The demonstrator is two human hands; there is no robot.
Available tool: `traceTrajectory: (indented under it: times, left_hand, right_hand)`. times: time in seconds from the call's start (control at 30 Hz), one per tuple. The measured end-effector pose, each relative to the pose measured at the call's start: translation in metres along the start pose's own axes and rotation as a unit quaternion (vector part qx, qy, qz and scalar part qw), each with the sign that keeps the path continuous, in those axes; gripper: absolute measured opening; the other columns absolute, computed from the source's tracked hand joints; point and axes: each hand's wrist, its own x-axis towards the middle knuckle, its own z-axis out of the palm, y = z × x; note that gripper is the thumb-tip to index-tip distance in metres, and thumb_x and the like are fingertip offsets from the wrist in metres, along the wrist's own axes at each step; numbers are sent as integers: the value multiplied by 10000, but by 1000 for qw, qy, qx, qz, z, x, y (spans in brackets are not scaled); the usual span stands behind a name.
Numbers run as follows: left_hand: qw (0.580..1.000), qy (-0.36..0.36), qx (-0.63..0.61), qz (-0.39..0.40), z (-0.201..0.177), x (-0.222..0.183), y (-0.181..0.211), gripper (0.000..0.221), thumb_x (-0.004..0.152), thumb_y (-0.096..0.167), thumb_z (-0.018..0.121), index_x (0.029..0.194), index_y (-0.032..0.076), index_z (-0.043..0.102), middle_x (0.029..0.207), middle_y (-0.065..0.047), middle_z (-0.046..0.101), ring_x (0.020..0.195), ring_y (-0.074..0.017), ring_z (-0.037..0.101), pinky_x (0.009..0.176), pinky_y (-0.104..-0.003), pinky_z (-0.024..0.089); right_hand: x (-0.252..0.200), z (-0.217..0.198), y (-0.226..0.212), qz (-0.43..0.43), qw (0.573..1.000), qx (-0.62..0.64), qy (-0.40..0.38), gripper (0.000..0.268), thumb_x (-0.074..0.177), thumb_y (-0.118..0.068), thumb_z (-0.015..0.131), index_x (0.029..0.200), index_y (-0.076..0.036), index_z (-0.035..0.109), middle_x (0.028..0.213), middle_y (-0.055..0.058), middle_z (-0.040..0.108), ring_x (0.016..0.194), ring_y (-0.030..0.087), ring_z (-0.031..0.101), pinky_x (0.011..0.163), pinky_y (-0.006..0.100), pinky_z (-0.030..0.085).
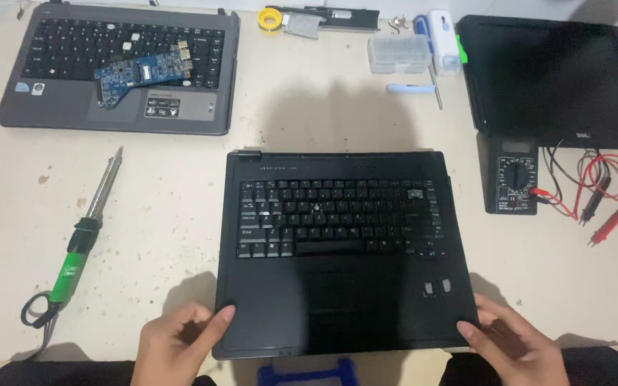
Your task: Disassembling a laptop and testing components using a multimeter and screwdriver
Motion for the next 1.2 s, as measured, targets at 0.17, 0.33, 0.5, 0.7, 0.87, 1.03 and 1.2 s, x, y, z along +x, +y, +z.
traceTrajectory:
  times: [0.17,0.33,0.5,0.7,0.87,1.03,1.2]
  left_hand:
    - [989,19,130,61,-5,0,11,463,894,354,930,627,107,643,519,3,553,584,-107,431,585,-289,442]
    - [946,26,306,99,-11,4,18,656,890,606,845,565,157,494,509,-7,494,522,-178,415,563,-357,448]
    - [971,-5,230,61,-7,34,71,405,956,575,730,1141,221,663,1081,30,797,1026,-214,775,980,-387,554]
    - [907,-32,201,368,24,161,135,644,1141,426,550,1636,25,455,1641,-245,519,1501,-445,435,1245,-555,336]
    - [866,-6,270,421,49,191,115,446,1146,430,585,1373,62,691,1424,-131,691,1273,-408,540,985,-556,468]
    - [871,40,244,424,27,145,96,393,1163,363,634,1367,34,700,1266,-173,678,1182,-392,571,1113,-483,387]
    - [924,123,241,271,27,73,81,326,1116,316,695,1250,20,713,1124,-159,716,1035,-360,583,957,-484,454]
  right_hand:
    - [11,-5,34,-70,997,-15,-4,517,864,183,808,1366,62,819,955,230,757,873,228,629,922,359,524]
    - [20,-16,46,-171,978,-122,-9,472,826,66,898,1283,-51,861,997,88,693,851,146,649,823,260,568]
    - [37,-22,76,-162,977,-141,-3,591,790,34,940,1352,-114,833,1037,49,748,841,119,689,837,240,569]
    - [-1,7,44,17,969,-213,126,336,927,-207,926,1257,-175,873,577,193,666,496,251,576,570,347,492]
    - [-13,28,18,97,992,9,80,633,951,2,786,1579,-34,719,858,412,788,638,482,732,663,481,578]
    - [34,31,-15,-10,997,-9,82,571,966,-121,781,1532,-75,723,1187,126,798,1078,138,646,1022,303,517]
    - [99,55,-40,-45,973,227,-4,555,958,-116,823,1443,119,688,921,205,733,747,205,671,791,317,590]
